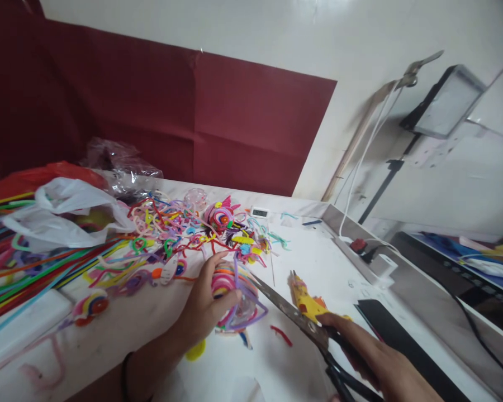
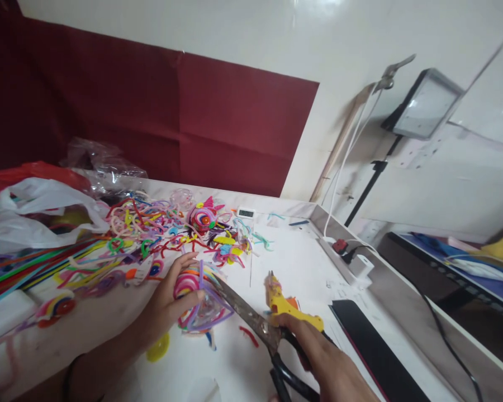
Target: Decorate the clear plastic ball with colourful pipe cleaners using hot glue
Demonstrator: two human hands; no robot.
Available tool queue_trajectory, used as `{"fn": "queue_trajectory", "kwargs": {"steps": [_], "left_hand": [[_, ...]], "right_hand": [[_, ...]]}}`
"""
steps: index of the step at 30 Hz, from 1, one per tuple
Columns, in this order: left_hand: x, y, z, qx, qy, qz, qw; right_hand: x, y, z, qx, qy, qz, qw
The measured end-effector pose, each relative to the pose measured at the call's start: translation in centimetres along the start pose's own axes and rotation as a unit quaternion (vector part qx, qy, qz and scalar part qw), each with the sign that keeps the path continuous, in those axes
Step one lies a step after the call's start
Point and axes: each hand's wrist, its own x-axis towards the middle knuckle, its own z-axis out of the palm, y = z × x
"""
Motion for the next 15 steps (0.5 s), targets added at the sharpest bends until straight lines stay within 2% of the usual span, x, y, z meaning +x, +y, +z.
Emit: {"fn": "queue_trajectory", "kwargs": {"steps": [6, 15], "left_hand": [[-0.1, 0.2, 0.0, 0.033, -0.007, 0.011, 0.999], [-0.3, 0.7, 0.0, 0.041, -0.015, 0.027, 0.999]], "right_hand": [[1.6, -0.7, -0.7, -0.045, -0.056, -0.011, 0.997], [1.9, 0.5, 0.1, -0.080, -0.069, -0.034, 0.994]]}}
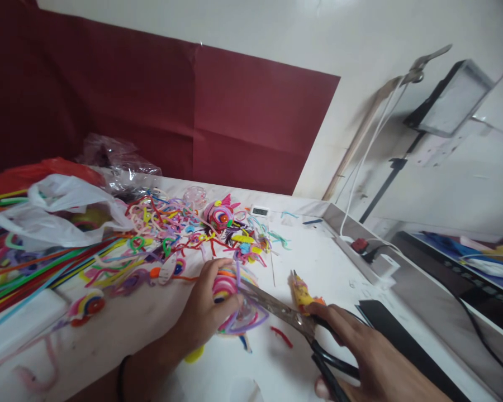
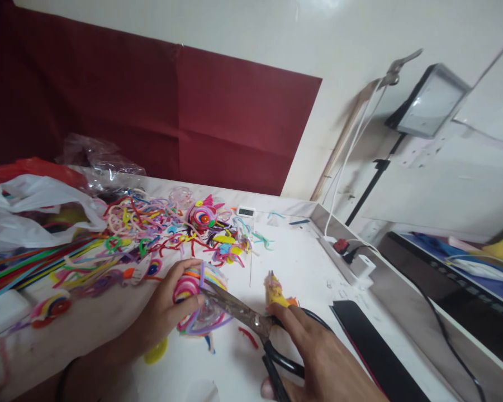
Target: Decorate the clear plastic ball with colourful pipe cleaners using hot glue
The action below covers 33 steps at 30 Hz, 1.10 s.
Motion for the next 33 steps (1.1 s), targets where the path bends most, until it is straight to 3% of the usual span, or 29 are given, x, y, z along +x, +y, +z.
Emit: {"fn": "queue_trajectory", "kwargs": {"steps": [15, 24, 33], "left_hand": [[0.1, 0.3, -0.1, 0.013, -0.013, 0.008, 1.000], [0.2, -0.9, 0.2, 0.004, -0.007, 0.022, 1.000], [0.2, -0.9, 0.0, 0.018, -0.014, 0.036, 0.999]], "right_hand": [[1.0, 0.5, 1.0, 0.008, 0.012, -0.007, 1.000], [1.3, 1.2, 1.6, -0.017, 0.058, -0.051, 0.997], [1.4, 1.6, 2.0, -0.030, 0.061, -0.070, 0.995]]}}
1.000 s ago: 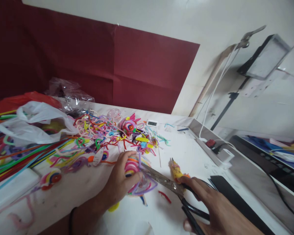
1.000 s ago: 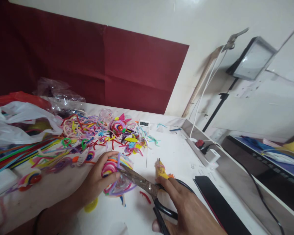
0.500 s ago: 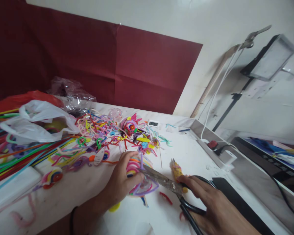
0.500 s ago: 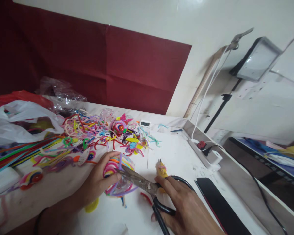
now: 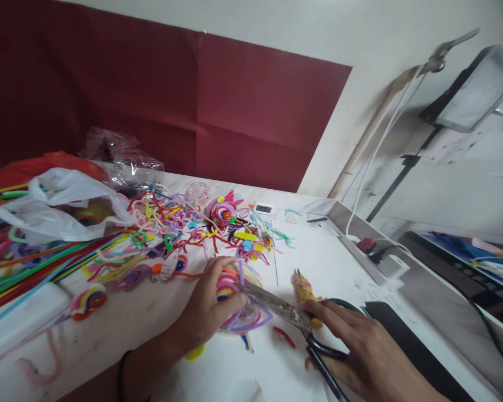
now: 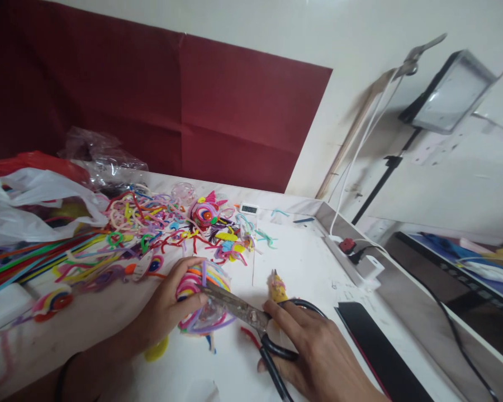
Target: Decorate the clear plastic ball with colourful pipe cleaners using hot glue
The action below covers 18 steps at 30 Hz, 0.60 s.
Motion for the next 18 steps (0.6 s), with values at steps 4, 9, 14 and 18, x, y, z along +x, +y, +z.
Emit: {"fn": "queue_trajectory", "kwargs": {"steps": [4, 9, 14, 18], "left_hand": [[0.0, -0.3, 0.1, 0.003, -0.001, 0.001, 1.000], [-0.1, -0.3, 0.2, 0.000, 0.003, -0.007, 1.000], [0.0, 0.2, 0.1, -0.010, -0.015, -0.032, 0.999], [0.1, 0.7, 0.0, -0.014, -0.026, -0.035, 0.999]], "right_hand": [[0.3, -0.1, -0.2, -0.020, 0.003, -0.017, 1.000], [0.6, -0.3, -0.2, -0.051, -0.001, -0.042, 0.998], [0.9, -0.3, 0.0, -0.090, 0.024, -0.076, 0.993], [1.2, -0.1, 0.3, -0.097, 0.046, -0.104, 0.989]]}}
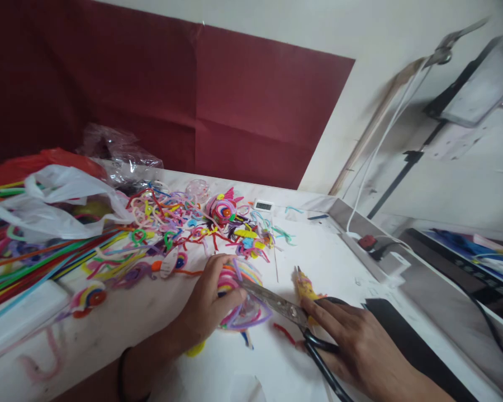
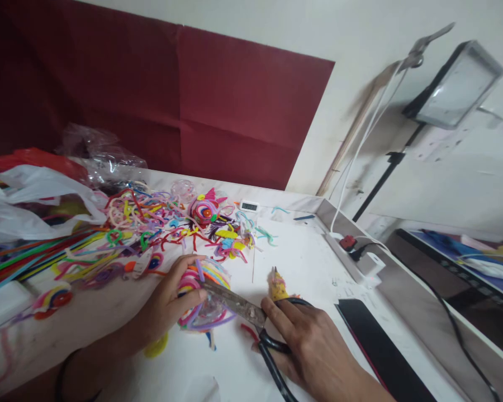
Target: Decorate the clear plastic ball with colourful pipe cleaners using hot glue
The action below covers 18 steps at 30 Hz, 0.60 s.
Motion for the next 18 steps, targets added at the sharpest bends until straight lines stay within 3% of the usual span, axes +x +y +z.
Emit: {"fn": "queue_trajectory", "kwargs": {"steps": [6, 9, 12, 18], "left_hand": [[-0.1, -0.1, 0.0, -0.009, 0.014, 0.003, 1.000], [-0.1, -0.1, 0.0, -0.015, 0.007, -0.005, 1.000], [0.0, 0.1, -0.1, -0.016, 0.000, -0.006, 1.000], [0.1, 0.2, -0.1, -0.001, 0.005, -0.013, 1.000]], "right_hand": [[-0.1, 0.0, 0.5, 0.018, 0.000, 0.003, 1.000], [0.1, -0.4, 0.2, 0.095, -0.051, 0.070, 0.992], [0.0, -0.9, -0.5, 0.196, -0.112, 0.163, 0.960], [-0.5, -0.1, -1.5, 0.263, -0.102, 0.242, 0.928]]}}
